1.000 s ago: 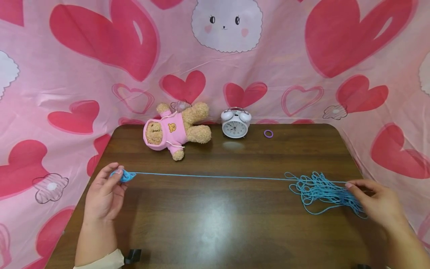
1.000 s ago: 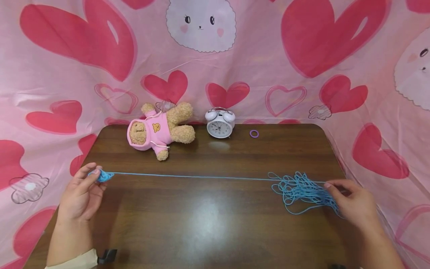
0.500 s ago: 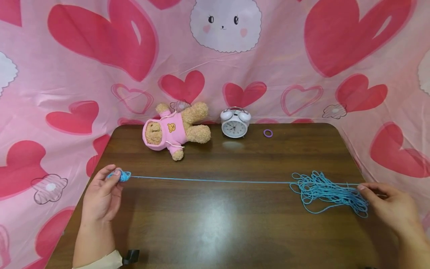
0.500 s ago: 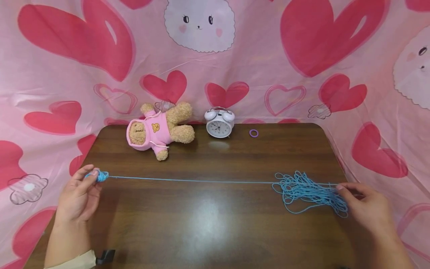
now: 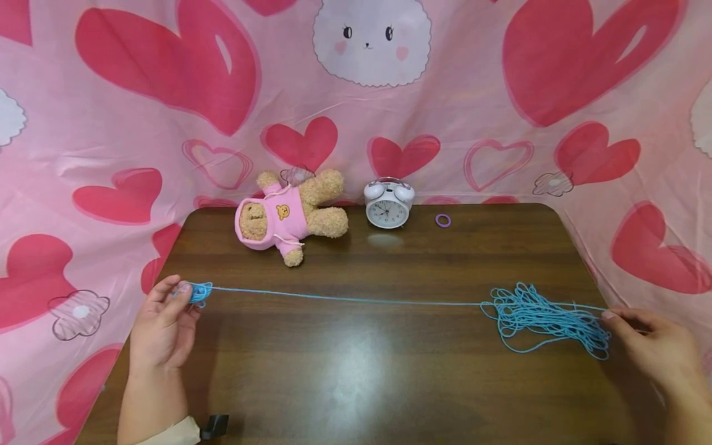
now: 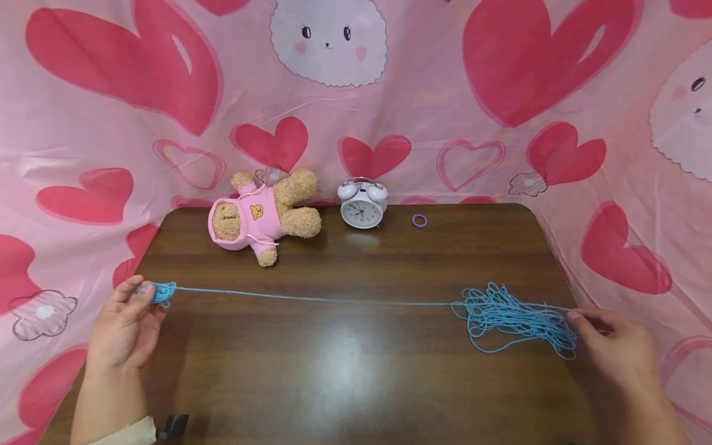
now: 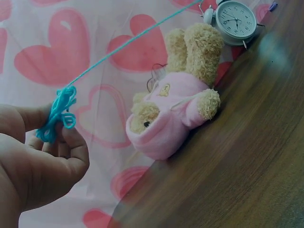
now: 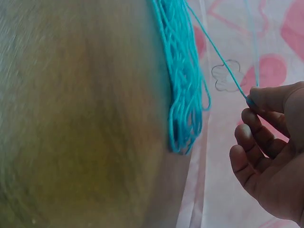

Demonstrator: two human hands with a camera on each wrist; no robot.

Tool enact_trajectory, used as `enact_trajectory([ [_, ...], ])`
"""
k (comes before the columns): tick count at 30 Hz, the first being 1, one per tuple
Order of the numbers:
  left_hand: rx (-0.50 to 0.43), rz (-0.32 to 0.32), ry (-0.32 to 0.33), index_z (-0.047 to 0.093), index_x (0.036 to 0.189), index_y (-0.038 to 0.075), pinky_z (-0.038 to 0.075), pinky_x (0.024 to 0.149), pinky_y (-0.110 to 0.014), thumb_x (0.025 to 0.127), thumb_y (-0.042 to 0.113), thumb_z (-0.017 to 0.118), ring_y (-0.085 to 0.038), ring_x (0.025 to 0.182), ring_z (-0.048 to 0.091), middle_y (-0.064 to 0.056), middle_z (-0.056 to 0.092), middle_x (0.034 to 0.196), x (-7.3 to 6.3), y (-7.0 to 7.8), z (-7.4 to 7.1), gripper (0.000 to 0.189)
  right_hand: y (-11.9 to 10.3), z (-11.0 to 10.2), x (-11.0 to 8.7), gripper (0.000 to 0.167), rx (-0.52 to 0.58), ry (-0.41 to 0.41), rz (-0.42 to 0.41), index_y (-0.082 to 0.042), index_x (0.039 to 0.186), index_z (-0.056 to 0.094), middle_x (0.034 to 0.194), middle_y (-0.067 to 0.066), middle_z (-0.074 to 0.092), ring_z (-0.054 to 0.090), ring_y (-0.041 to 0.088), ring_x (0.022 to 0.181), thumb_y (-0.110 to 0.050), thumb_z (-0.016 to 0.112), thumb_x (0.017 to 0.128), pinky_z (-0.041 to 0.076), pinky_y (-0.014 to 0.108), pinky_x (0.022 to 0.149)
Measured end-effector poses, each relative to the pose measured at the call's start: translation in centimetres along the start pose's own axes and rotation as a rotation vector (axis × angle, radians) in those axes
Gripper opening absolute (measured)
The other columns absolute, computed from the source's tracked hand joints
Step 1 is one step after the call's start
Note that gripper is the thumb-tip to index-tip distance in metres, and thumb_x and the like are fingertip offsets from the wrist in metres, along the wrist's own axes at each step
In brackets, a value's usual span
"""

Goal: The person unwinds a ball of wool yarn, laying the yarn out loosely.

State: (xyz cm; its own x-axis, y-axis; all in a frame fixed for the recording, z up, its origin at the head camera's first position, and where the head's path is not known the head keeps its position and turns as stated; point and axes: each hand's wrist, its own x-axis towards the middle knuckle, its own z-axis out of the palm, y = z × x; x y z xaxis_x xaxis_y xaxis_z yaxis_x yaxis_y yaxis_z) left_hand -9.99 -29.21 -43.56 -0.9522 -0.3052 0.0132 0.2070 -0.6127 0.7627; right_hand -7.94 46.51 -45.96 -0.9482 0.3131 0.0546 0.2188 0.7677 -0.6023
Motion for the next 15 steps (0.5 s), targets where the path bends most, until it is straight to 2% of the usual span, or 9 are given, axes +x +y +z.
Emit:
enact_trajectory([
  [3,-0.028,0.017,-0.015,0.061,0.117,0.002,0.057,0.070,-0.027,0.102,-0.012,0.048,-0.022,0.079,0.069,-0.009,0.061,0.100,0.0,0.0,0.0,0.024,0.7,-0.1,0.1,0.012,-0.018,0.001,0.001,-0.032,0.087,0.076,0.076,-0.052,0.046,0.038,-0.027,0.074,-0.033,0.071,0.098,0.034,0.012,0.060],
  [5,-0.033,0.024,-0.024,0.062,0.116,0.001,0.057,0.070,-0.028,0.103,-0.012,0.047,-0.022,0.078,0.069,-0.009,0.062,0.100,0.1,0.0,0.0,0.024,1.3,-0.1,0.3,0.020,-0.038,-0.006,-0.002,-0.015,0.090,0.077,0.076,-0.050,0.046,0.035,-0.028,0.074,-0.032,0.071,0.098,0.035,0.014,0.060],
  [7,-0.034,0.026,-0.031,0.062,0.116,0.001,0.058,0.070,-0.028,0.103,-0.012,0.047,-0.022,0.077,0.069,-0.010,0.061,0.099,0.1,0.0,0.1,0.024,1.8,-0.1,0.5,0.031,-0.072,-0.025,0.006,-0.003,0.096,0.075,0.077,-0.038,0.055,0.034,-0.026,0.073,-0.033,0.070,0.098,0.036,0.018,0.060],
  [8,-0.028,0.025,-0.032,0.062,0.117,0.001,0.058,0.070,-0.027,0.103,-0.011,0.048,-0.022,0.077,0.069,-0.009,0.061,0.099,0.1,0.0,0.1,0.023,2.1,-0.1,0.6,0.035,-0.093,-0.034,0.011,0.002,0.100,0.074,0.078,-0.028,0.063,0.034,-0.025,0.073,-0.033,0.070,0.098,0.037,0.021,0.060],
  [10,-0.020,0.022,-0.028,0.063,0.116,0.001,0.058,0.070,-0.027,0.103,-0.011,0.049,-0.022,0.077,0.069,-0.009,0.061,0.100,0.0,0.1,0.2,0.023,2.4,-0.1,0.7,0.043,-0.125,-0.065,0.037,0.007,0.108,0.071,0.086,0.001,0.075,0.049,-0.011,0.077,-0.035,0.068,0.099,0.038,0.025,0.061],
  [12,-0.019,0.017,-0.027,0.063,0.116,0.001,0.057,0.070,-0.026,0.103,-0.011,0.049,-0.021,0.078,0.069,-0.008,0.060,0.100,0.0,0.1,0.3,0.023,2.7,0.0,0.9,0.049,-0.156,-0.088,0.065,0.011,0.113,0.068,0.100,0.029,0.072,0.060,0.012,0.083,-0.036,0.066,0.100,0.038,0.029,0.062],
  [14,-0.025,0.013,-0.023,0.064,0.116,0.001,0.056,0.070,-0.026,0.103,-0.010,0.049,-0.020,0.079,0.068,-0.008,0.061,0.100,0.0,0.2,0.3,0.023,3.0,0.1,1.0,0.049,-0.182,-0.104,0.075,0.011,0.113,0.068,0.110,0.038,0.067,0.061,0.032,0.086,-0.037,0.064,0.101,0.037,0.031,0.063],
  [15,-0.030,0.012,-0.022,0.064,0.116,0.002,0.056,0.069,-0.025,0.103,-0.010,0.049,-0.019,0.079,0.068,-0.008,0.061,0.100,0.0,0.2,0.3,0.023,3.2,0.1,1.0,0.048,-0.191,-0.111,0.073,0.010,0.112,0.069,0.108,0.038,0.067,0.061,0.036,0.084,-0.036,0.064,0.101,0.038,0.032,0.062],
])
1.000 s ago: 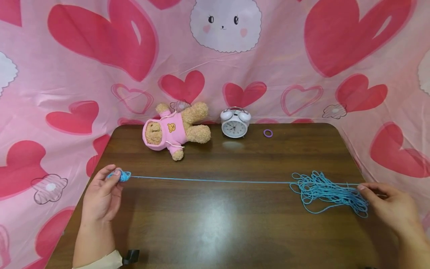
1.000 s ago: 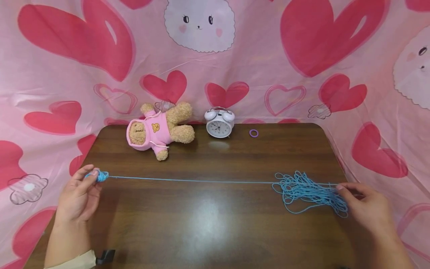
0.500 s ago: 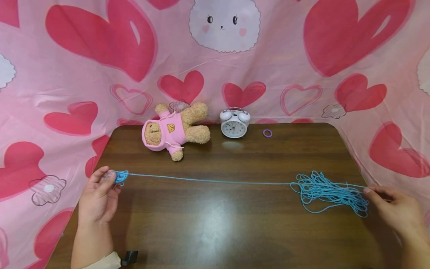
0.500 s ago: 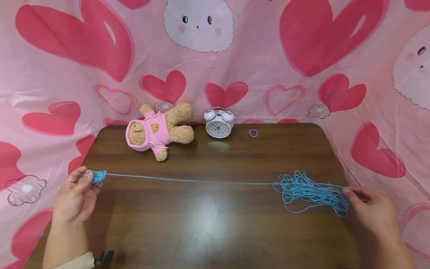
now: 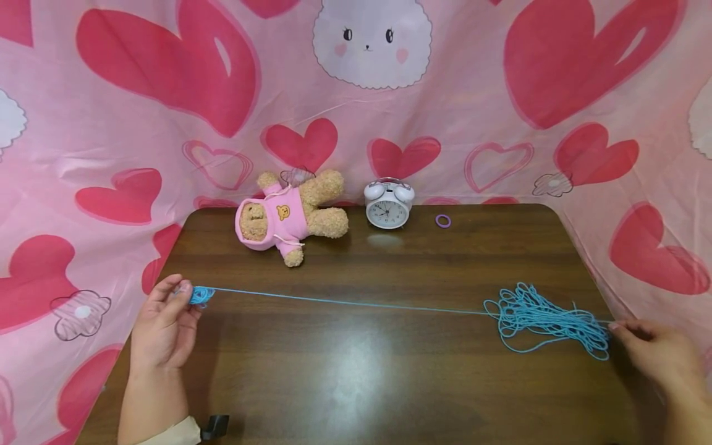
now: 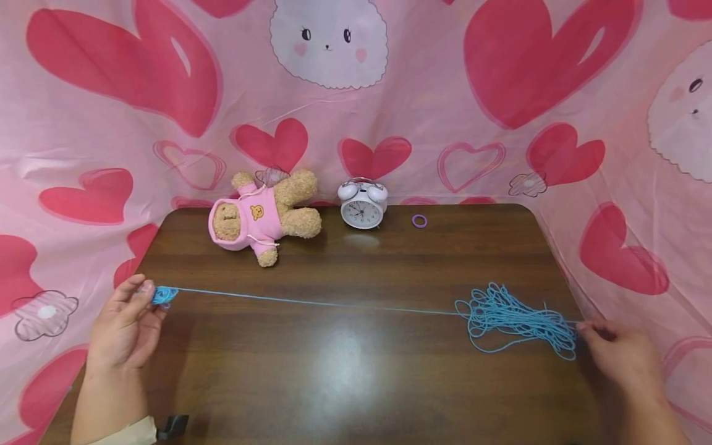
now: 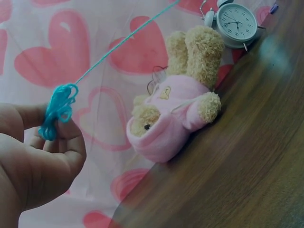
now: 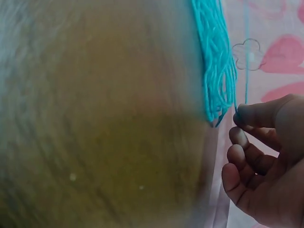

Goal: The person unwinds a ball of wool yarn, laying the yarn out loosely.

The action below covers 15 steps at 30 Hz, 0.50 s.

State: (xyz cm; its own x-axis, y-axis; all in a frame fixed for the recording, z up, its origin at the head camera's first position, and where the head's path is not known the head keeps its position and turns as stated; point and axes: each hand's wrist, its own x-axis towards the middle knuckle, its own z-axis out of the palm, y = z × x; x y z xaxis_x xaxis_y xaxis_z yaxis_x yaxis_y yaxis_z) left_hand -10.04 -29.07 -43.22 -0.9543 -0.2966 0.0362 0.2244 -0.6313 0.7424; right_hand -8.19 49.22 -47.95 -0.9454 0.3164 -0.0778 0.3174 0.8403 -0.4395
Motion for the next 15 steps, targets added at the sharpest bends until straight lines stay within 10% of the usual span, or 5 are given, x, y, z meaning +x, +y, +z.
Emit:
enact_trajectory([
  [15,0.033,-0.022,-0.042,0.064,0.117,0.003,0.052,0.066,-0.025,0.105,-0.009,0.045,-0.017,0.083,0.067,-0.006,0.063,0.100,0.03,-0.45,0.28,0.025,0.46,0.62,0.37,0.042,-0.057,-0.041,-0.045,0.010,0.112,0.070,0.107,0.036,0.069,0.061,0.056,0.096,-0.030,0.063,0.102,0.040,0.038,0.068],
])
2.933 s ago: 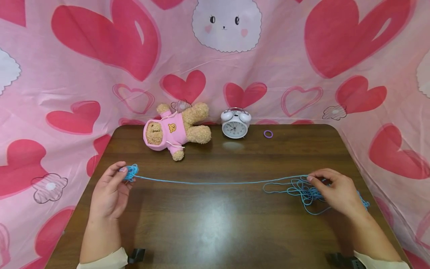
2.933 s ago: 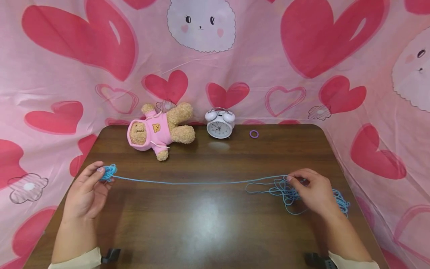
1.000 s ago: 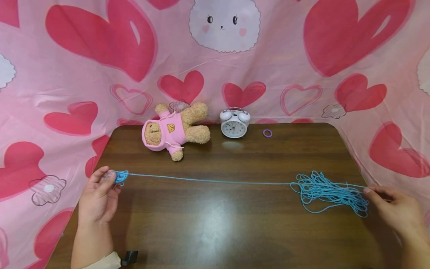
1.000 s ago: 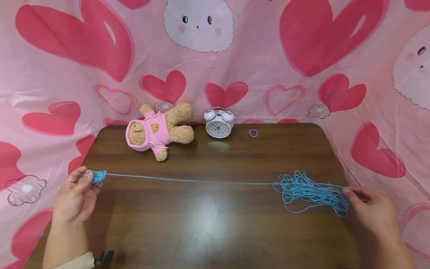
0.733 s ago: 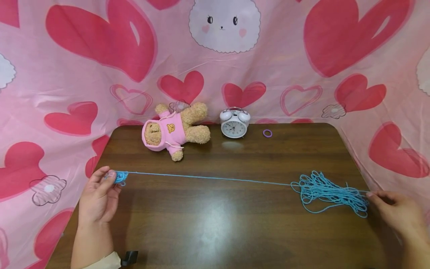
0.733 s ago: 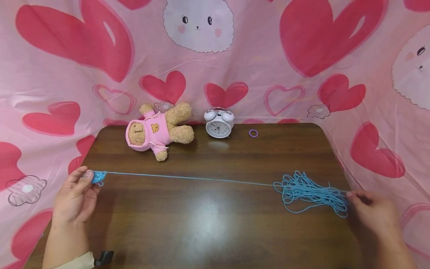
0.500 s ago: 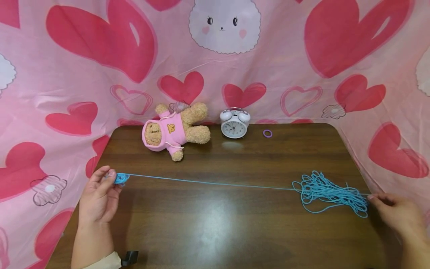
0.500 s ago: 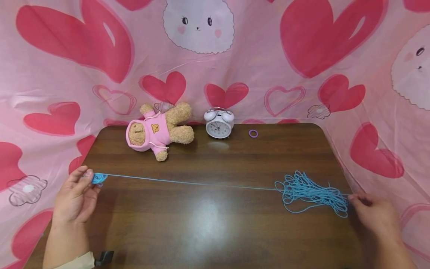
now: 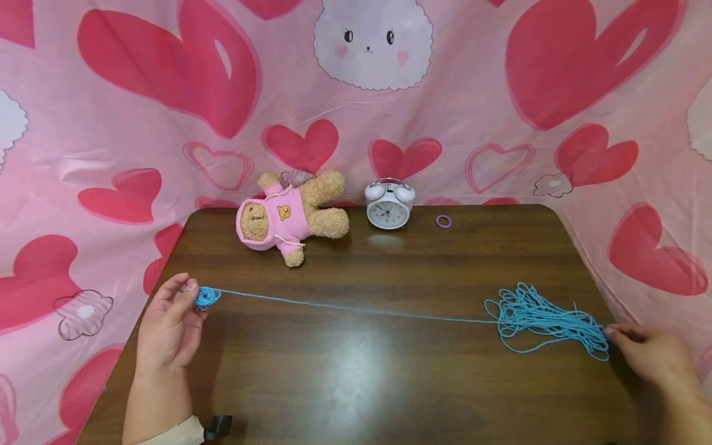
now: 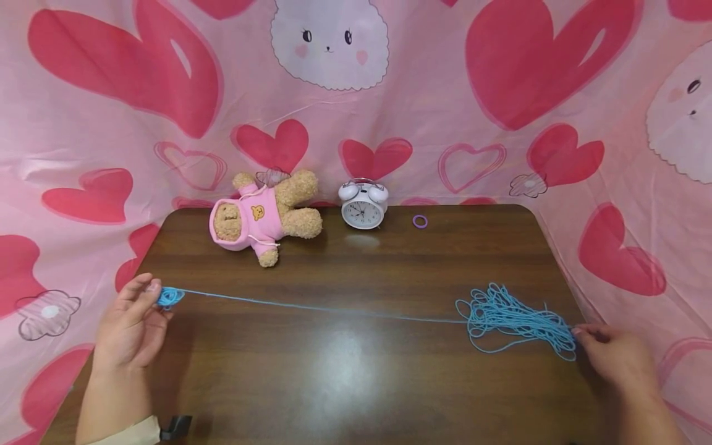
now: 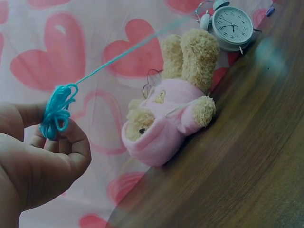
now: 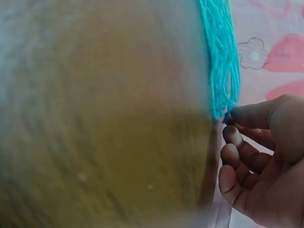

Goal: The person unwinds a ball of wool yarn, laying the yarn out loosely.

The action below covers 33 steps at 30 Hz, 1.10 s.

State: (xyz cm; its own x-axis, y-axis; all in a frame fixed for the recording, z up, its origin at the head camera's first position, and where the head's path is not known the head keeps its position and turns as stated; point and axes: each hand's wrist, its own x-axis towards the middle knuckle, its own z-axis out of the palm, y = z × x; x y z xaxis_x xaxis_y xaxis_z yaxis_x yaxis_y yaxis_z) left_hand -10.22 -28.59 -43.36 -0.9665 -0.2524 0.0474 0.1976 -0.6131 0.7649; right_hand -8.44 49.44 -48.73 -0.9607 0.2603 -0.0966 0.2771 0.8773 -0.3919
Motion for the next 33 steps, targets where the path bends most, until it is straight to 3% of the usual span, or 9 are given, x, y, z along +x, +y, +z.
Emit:
enact_trajectory([
  [7,0.025,-0.009,-0.007,0.064,0.118,0.004,0.053,0.067,-0.025,0.104,-0.009,0.046,-0.016,0.084,0.066,-0.006,0.062,0.100,-0.1,0.1,0.3,0.026,-0.1,-0.6,-0.2,0.048,0.003,-0.004,0.013,0.012,0.116,0.068,0.110,0.041,0.064,0.058,0.060,0.095,-0.034,0.061,0.103,0.041,0.046,0.069],
  [11,0.025,-0.010,-0.016,0.063,0.119,0.004,0.053,0.067,-0.025,0.104,-0.010,0.046,-0.017,0.083,0.066,-0.006,0.062,0.100,0.0,0.1,0.4,0.026,-0.8,-0.8,-0.1,0.047,0.013,0.025,-0.010,0.011,0.115,0.068,0.108,0.041,0.065,0.059,0.058,0.093,-0.035,0.063,0.102,0.041,0.040,0.066],
  [16,0.012,-0.006,-0.026,0.064,0.118,0.003,0.054,0.067,-0.026,0.104,-0.011,0.045,-0.017,0.082,0.067,-0.007,0.063,0.098,0.1,0.0,0.7,0.028,-3.1,-0.8,-0.1,0.044,0.035,0.073,-0.055,0.007,0.114,0.071,0.106,0.034,0.070,0.061,0.054,0.095,-0.034,0.064,0.102,0.037,0.030,0.063],
  [25,0.033,-0.012,-0.047,0.064,0.118,0.005,0.054,0.065,-0.025,0.104,-0.012,0.045,-0.017,0.080,0.067,-0.006,0.063,0.097,0.0,-0.2,0.6,0.029,-7.8,0.1,0.1,0.041,0.078,0.099,-0.121,0.002,0.117,0.074,0.109,0.031,0.072,0.064,0.051,0.100,-0.035,0.067,0.101,0.039,0.029,0.062],
  [26,0.039,-0.013,-0.048,0.064,0.118,0.005,0.054,0.064,-0.025,0.104,-0.012,0.045,-0.017,0.080,0.067,-0.006,0.063,0.097,0.0,-0.2,0.6,0.029,-8.3,0.3,0.1,0.039,0.083,0.111,-0.136,0.001,0.116,0.075,0.108,0.030,0.073,0.066,0.047,0.097,-0.034,0.068,0.100,0.039,0.029,0.062],
  [28,0.045,-0.018,-0.050,0.064,0.118,0.005,0.054,0.064,-0.025,0.104,-0.012,0.045,-0.017,0.080,0.067,-0.006,0.064,0.097,0.0,-0.3,0.5,0.029,-9.3,0.8,0.3,0.037,0.096,0.129,-0.156,-0.002,0.115,0.076,0.106,0.026,0.075,0.069,0.025,0.089,-0.034,0.069,0.099,0.041,0.028,0.062],
  [31,0.055,-0.027,-0.046,0.064,0.118,0.006,0.054,0.064,-0.025,0.104,-0.012,0.045,-0.017,0.080,0.067,-0.006,0.064,0.097,0.0,-0.4,0.5,0.029,-10.9,1.5,0.4,0.034,0.121,0.133,-0.177,-0.005,0.114,0.077,0.104,0.022,0.076,0.060,-0.001,0.082,-0.035,0.071,0.099,0.043,0.025,0.062],
  [33,0.067,-0.028,-0.041,0.064,0.118,0.007,0.054,0.064,-0.025,0.104,-0.012,0.046,-0.016,0.080,0.067,-0.005,0.064,0.097,0.0,-0.5,0.6,0.029,-12.1,2.1,0.5,0.033,0.144,0.128,-0.187,-0.006,0.114,0.078,0.104,0.020,0.077,0.055,-0.007,0.081,-0.035,0.071,0.099,0.044,0.024,0.063],
])
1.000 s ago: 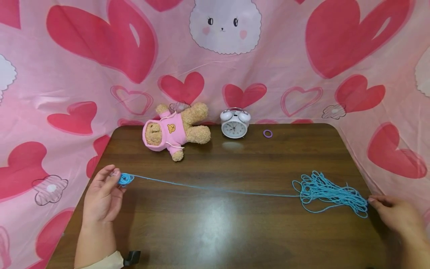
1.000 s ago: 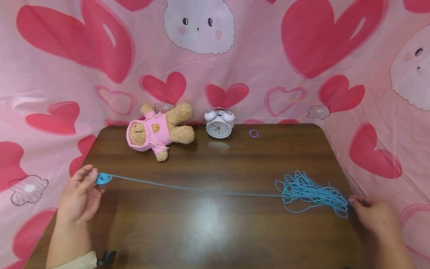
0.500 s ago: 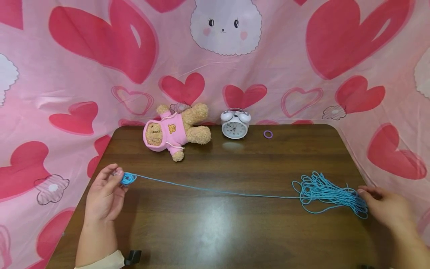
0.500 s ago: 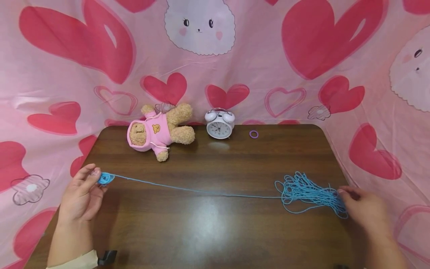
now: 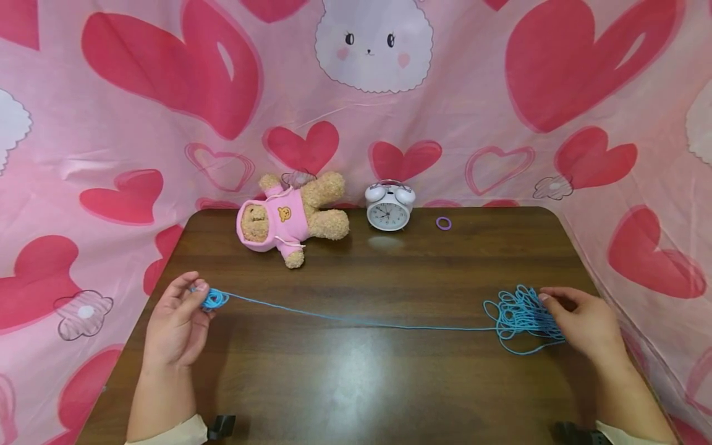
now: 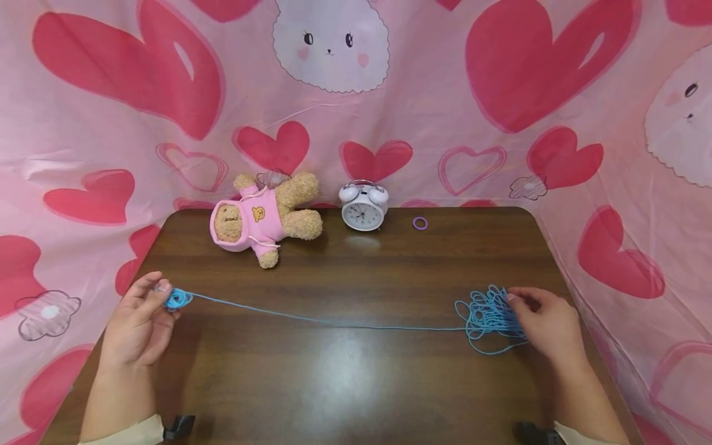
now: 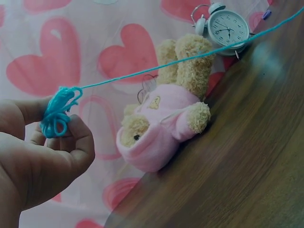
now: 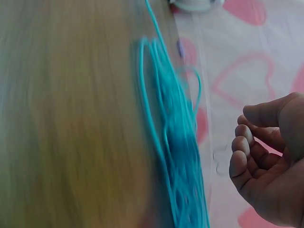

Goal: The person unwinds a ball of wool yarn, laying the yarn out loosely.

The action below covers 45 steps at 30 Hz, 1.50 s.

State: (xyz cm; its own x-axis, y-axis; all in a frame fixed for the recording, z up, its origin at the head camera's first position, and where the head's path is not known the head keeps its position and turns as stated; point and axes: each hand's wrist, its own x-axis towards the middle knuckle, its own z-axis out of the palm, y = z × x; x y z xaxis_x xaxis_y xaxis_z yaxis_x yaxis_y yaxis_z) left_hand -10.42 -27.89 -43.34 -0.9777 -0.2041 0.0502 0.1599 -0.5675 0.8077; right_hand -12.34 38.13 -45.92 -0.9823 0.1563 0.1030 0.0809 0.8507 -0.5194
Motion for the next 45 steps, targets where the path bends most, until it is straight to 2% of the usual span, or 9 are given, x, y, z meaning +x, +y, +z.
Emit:
enact_trajectory([
  [9,0.024,-0.006,-0.034,0.063,0.119,0.007,0.054,0.064,-0.025,0.104,-0.012,0.045,-0.016,0.079,0.068,-0.005,0.062,0.100,0.1,-0.2,0.3,0.030,-4.9,2.8,0.7,0.030,0.082,-0.052,-0.060,-0.010,0.114,0.079,0.100,0.009,0.077,0.063,0.011,0.083,-0.036,0.070,0.100,0.047,0.024,0.065],
  [15,0.041,-0.014,-0.057,0.062,0.120,0.007,0.054,0.063,-0.025,0.105,-0.012,0.044,-0.015,0.079,0.067,-0.004,0.060,0.102,0.1,-0.4,0.6,0.031,-7.8,5.0,0.9,0.028,0.149,-0.097,-0.108,-0.010,0.114,0.078,0.103,0.010,0.077,0.065,0.021,0.085,-0.033,0.070,0.100,0.050,0.032,0.067],
  [20,0.034,-0.017,-0.069,0.061,0.121,0.006,0.055,0.065,-0.024,0.105,-0.012,0.044,-0.015,0.082,0.066,-0.004,0.060,0.103,0.0,-0.5,0.7,0.030,-10.3,7.2,1.2,0.022,0.205,-0.128,-0.147,-0.010,0.111,0.079,0.100,0.007,0.076,0.062,0.020,0.082,-0.028,0.073,0.099,0.050,0.033,0.068],
  [29,0.066,-0.030,-0.036,0.061,0.121,0.009,0.053,0.064,-0.022,0.103,-0.012,0.047,-0.013,0.085,0.065,-0.002,0.058,0.104,0.2,-0.5,1.1,0.031,-14.7,10.2,1.5,0.014,0.288,-0.182,-0.213,-0.013,0.106,0.081,0.095,0.000,0.075,0.061,0.016,0.080,-0.020,0.076,0.095,0.050,0.033,0.070],
  [34,0.064,-0.039,-0.042,0.061,0.120,0.009,0.055,0.066,-0.022,0.103,-0.013,0.047,-0.013,0.085,0.067,-0.002,0.062,0.105,0.3,-0.5,1.3,0.032,-17.1,11.8,1.5,0.011,0.340,-0.209,-0.256,-0.014,0.103,0.081,0.094,-0.003,0.075,0.061,0.014,0.079,-0.018,0.078,0.093,0.050,0.032,0.071],
  [45,0.070,-0.044,-0.060,0.061,0.120,0.008,0.055,0.067,-0.022,0.101,-0.016,0.048,-0.013,0.085,0.068,-0.004,0.066,0.109,0.4,-0.6,1.6,0.033,-22.0,15.0,0.8,0.012,0.392,-0.334,-0.309,-0.014,0.102,0.081,0.091,-0.006,0.071,0.061,0.008,0.077,-0.018,0.078,0.091,0.052,0.028,0.072],
])
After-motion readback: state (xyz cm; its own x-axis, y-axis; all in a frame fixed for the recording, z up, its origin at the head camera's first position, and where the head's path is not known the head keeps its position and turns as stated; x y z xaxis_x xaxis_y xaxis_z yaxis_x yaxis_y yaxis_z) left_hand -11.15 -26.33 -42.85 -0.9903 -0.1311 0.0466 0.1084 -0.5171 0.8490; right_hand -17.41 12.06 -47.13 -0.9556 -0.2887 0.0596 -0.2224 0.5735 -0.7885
